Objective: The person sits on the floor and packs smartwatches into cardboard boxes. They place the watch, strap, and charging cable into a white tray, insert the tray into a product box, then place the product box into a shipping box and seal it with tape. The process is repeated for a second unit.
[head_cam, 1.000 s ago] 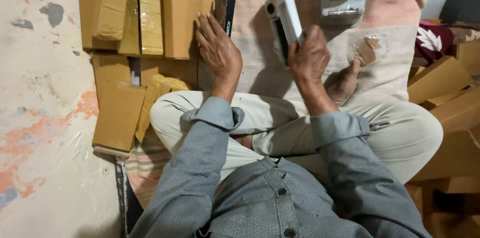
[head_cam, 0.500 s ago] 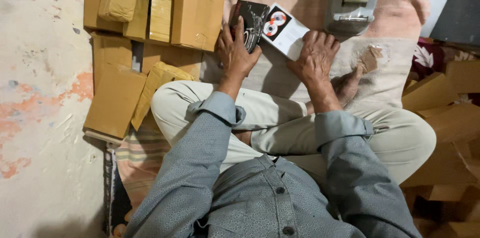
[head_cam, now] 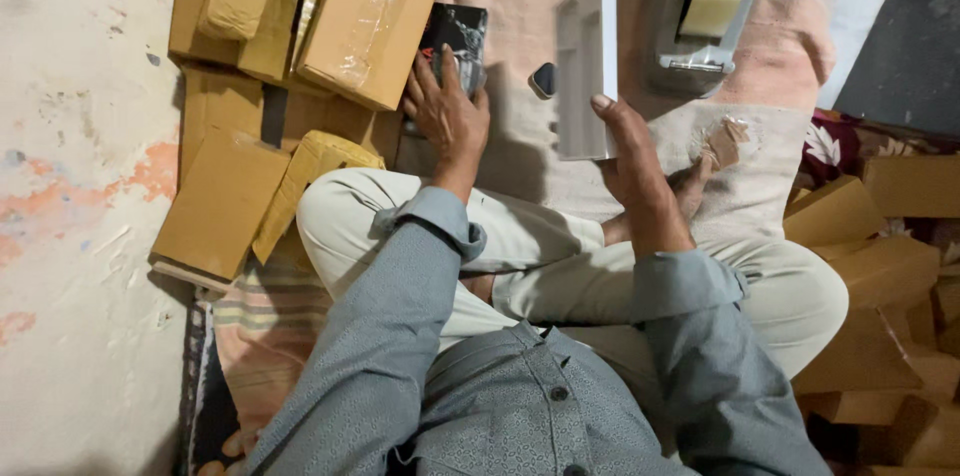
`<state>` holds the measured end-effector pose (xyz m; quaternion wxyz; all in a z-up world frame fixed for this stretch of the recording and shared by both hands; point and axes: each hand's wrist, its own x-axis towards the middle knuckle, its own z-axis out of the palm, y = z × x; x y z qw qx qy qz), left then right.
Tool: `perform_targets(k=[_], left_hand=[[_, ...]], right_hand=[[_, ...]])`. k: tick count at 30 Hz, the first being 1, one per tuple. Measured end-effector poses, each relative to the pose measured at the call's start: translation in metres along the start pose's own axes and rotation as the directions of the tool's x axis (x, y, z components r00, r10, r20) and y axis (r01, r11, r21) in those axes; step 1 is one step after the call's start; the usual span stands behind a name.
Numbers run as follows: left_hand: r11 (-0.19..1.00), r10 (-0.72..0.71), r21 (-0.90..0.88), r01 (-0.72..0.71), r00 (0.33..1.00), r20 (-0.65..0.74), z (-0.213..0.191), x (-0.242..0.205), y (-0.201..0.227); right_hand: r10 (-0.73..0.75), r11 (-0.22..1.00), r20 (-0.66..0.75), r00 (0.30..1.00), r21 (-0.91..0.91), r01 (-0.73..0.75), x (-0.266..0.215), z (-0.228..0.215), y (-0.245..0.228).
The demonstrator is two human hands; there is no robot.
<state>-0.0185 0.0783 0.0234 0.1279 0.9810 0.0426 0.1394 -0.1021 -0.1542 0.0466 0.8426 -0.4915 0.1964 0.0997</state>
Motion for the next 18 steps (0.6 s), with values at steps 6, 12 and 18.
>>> perform_targets(k=[6,12,18], left_hand=[[0.770,0.050,-0.638,0.008,0.996,0.072,-0.004,0.000,0.008],[0.789,-0.202,-0.451,0.417,0.870,0.450,-0.003,0.016,-0.004],[0.955,-0.135,-0.194,0.225,0.911,0.391,-0.002,0.033,0.009]], right_hand=[[-0.126,0.789,-0.068,0.990,-0.612,0.059,0.024,-0.004,0.026],[-0.193,0.263,-0.152,0.969,-0.960,-0.098,-0.023,-0.006,0.011],[-0.201,0.065,-0.128,0.971,-0.991,-0.117,-0.048,-0.010,-0.008]])
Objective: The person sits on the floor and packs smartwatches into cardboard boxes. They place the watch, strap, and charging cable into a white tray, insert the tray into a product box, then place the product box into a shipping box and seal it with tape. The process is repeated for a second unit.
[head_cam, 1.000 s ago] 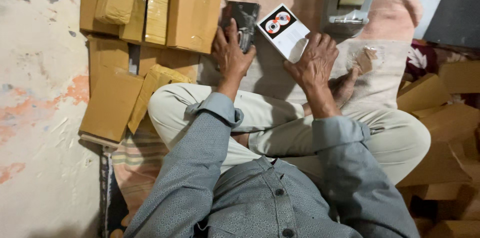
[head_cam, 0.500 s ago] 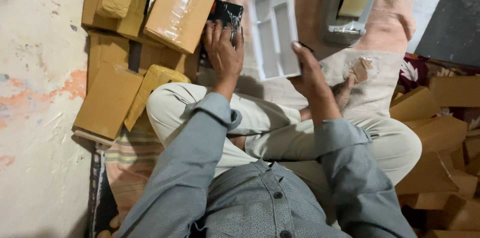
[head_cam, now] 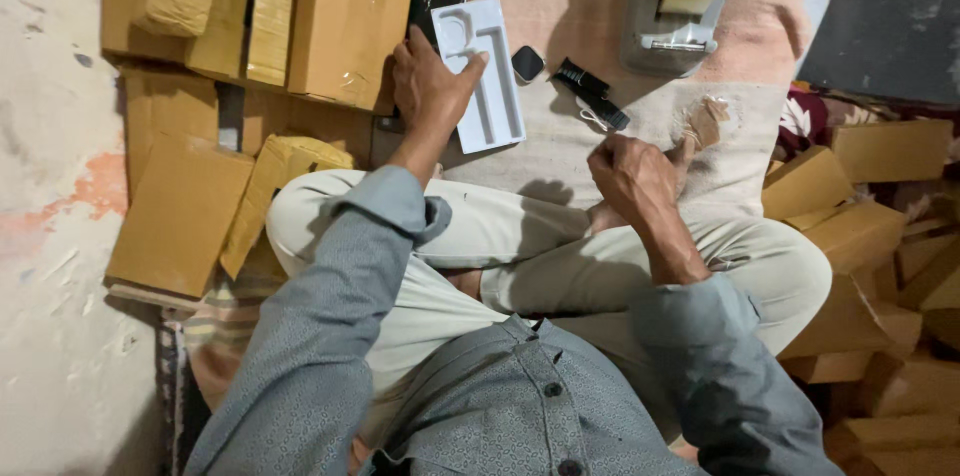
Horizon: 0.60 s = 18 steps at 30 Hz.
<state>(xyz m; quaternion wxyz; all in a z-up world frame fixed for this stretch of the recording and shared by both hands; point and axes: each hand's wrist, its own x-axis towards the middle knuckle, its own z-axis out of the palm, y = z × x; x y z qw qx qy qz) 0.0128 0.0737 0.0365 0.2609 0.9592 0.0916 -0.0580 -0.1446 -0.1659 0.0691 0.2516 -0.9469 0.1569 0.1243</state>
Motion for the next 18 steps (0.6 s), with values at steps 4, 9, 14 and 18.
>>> perform_targets(k=[4,9,14,18], left_hand=[[0.999,0.032,0.023,-0.030,0.995,-0.100,0.022,0.015,0.003],[0.990,0.069,-0.114,-0.082,0.991,-0.113,0.034,0.034,-0.017],[0.891,0.157,-0.405,-0.205,0.976,-0.149,-0.008,0.057,-0.026],[0.734,0.085,-0.677,-0.051,0.996,0.017,-0.046,0.064,-0.030]], right_hand=[[0.009,0.997,-0.098,0.995,-0.076,-0.016,0.002,0.007,0.023],[-0.008,0.992,-0.282,0.959,-0.120,-0.027,0.024,0.029,0.039],[-0.016,1.000,-0.309,0.951,0.010,0.020,0.041,0.044,0.034],[0.062,0.992,-0.207,0.976,-0.097,-0.083,0.027,0.032,0.031]])
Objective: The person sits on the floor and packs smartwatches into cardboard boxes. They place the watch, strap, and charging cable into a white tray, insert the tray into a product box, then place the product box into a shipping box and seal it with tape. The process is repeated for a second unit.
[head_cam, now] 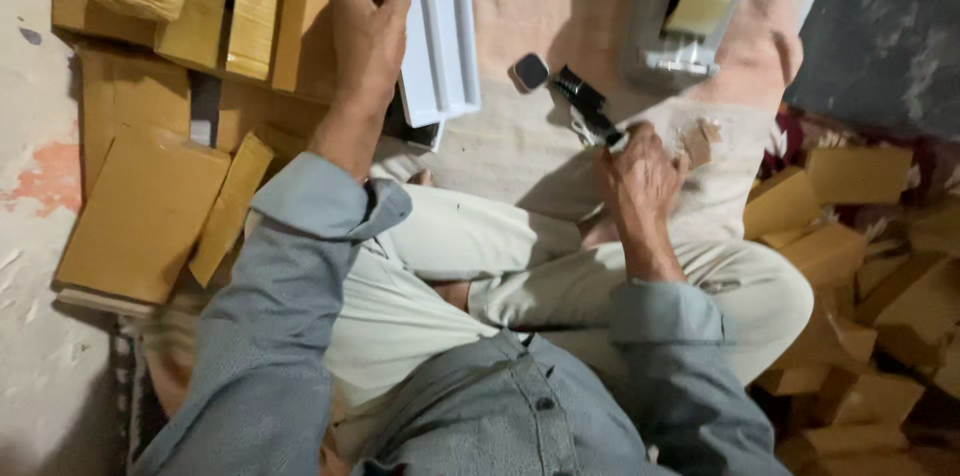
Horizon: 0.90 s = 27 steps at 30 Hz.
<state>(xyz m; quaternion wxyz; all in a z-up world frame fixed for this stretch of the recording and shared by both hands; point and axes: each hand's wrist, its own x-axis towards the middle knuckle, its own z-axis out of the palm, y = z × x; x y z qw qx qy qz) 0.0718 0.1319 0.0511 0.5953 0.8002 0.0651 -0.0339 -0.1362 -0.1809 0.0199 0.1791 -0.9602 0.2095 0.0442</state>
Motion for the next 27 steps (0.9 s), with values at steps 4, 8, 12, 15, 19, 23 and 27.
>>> perform_targets(k=[4,8,12,15,19,23,27], left_hand=[[0.933,-0.126,-0.331,0.144,0.989,0.074,0.007,0.004,0.004],[0.794,-0.139,-0.557,0.244,0.965,0.223,0.054,-0.005,-0.011],[0.902,-0.184,-0.332,0.276,0.941,0.283,0.069,-0.015,-0.008],[0.795,-0.134,-0.514,0.322,0.920,0.369,0.065,-0.018,-0.001],[0.592,-0.078,-0.638,0.493,0.822,0.564,0.060,-0.018,0.004],[0.401,-0.044,-0.667,0.628,0.740,0.671,0.058,-0.017,0.021],[0.443,0.105,-0.693,0.569,0.735,0.670,0.052,-0.025,0.045]], right_hand=[[0.029,0.998,0.202,0.979,0.051,-0.040,0.000,-0.029,-0.020],[-0.144,0.678,0.479,0.866,0.685,-0.266,0.023,-0.047,-0.043],[-0.314,0.606,0.385,0.868,0.785,-0.129,0.049,-0.043,-0.079],[-0.341,0.517,0.388,0.856,0.838,-0.174,0.053,-0.030,-0.103],[-0.295,0.395,0.440,0.848,0.864,-0.311,0.049,-0.014,-0.111],[-0.304,0.482,0.451,0.839,0.833,-0.272,0.060,-0.014,-0.102],[-0.313,0.459,0.468,0.826,0.836,-0.300,0.062,-0.017,-0.096]])
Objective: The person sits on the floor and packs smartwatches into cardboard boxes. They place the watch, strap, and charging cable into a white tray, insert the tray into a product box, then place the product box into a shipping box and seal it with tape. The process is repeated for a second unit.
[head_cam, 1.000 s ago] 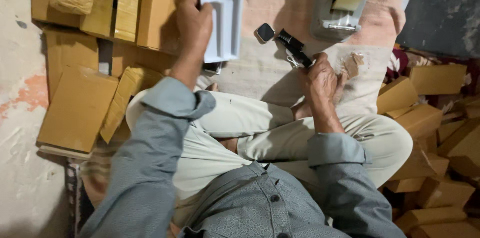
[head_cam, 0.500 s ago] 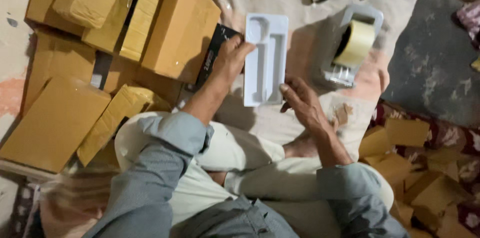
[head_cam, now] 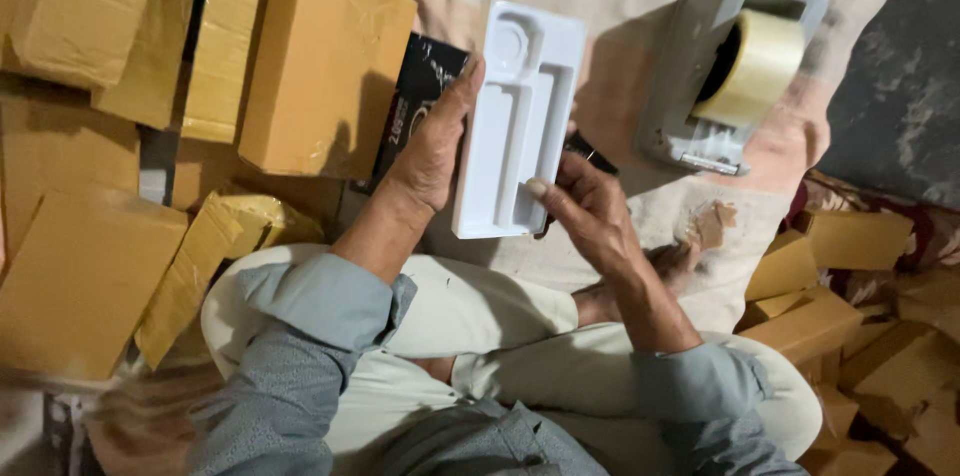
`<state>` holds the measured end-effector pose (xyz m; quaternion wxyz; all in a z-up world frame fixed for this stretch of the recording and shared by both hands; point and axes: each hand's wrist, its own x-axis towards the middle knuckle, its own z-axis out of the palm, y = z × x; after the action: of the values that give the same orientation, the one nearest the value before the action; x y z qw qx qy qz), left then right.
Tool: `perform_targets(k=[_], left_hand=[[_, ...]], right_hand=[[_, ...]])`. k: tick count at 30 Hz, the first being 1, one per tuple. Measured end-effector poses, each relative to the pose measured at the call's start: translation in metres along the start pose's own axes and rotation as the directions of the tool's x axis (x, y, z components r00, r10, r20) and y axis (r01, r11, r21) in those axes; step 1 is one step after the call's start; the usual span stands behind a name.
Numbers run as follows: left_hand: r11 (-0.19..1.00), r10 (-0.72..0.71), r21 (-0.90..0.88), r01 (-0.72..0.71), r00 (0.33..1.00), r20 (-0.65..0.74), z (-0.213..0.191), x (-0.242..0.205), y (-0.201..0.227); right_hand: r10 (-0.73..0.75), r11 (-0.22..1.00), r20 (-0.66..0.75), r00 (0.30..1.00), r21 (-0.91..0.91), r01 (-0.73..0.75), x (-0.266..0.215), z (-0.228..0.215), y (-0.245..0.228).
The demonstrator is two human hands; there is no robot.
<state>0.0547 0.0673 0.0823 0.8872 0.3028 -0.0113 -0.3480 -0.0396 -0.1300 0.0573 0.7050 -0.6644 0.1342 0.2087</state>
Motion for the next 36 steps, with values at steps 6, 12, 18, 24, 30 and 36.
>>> perform_targets(k=[6,12,18,24,30,36], left_hand=[[0.936,0.305,0.185,-0.299,0.952,-0.005,0.003,-0.015,0.031],[0.813,0.544,0.346,-0.468,0.822,-0.167,-0.025,-0.020,0.049],[0.896,0.424,0.254,-0.365,0.873,-0.239,-0.023,-0.025,0.037],[0.860,0.465,0.342,-0.379,0.858,-0.219,-0.012,-0.026,0.041],[0.883,0.431,0.283,-0.373,0.884,-0.180,-0.003,-0.026,0.047],[0.900,0.417,0.225,-0.373,0.886,-0.201,0.001,-0.026,0.045]], right_hand=[[-0.022,0.999,-0.289,0.957,-0.053,0.007,-0.001,-0.022,-0.007],[-0.245,0.791,-0.389,0.888,-0.610,-0.049,0.011,-0.011,0.003],[-0.515,0.424,-0.194,0.835,-0.904,0.051,0.031,0.015,0.016],[-0.548,0.282,-0.089,0.832,-0.956,0.083,0.047,0.016,0.028],[-0.301,0.717,-0.156,0.941,-0.688,0.115,0.049,0.019,0.028],[0.067,0.957,-0.062,0.996,0.287,-0.047,0.008,-0.003,-0.027]])
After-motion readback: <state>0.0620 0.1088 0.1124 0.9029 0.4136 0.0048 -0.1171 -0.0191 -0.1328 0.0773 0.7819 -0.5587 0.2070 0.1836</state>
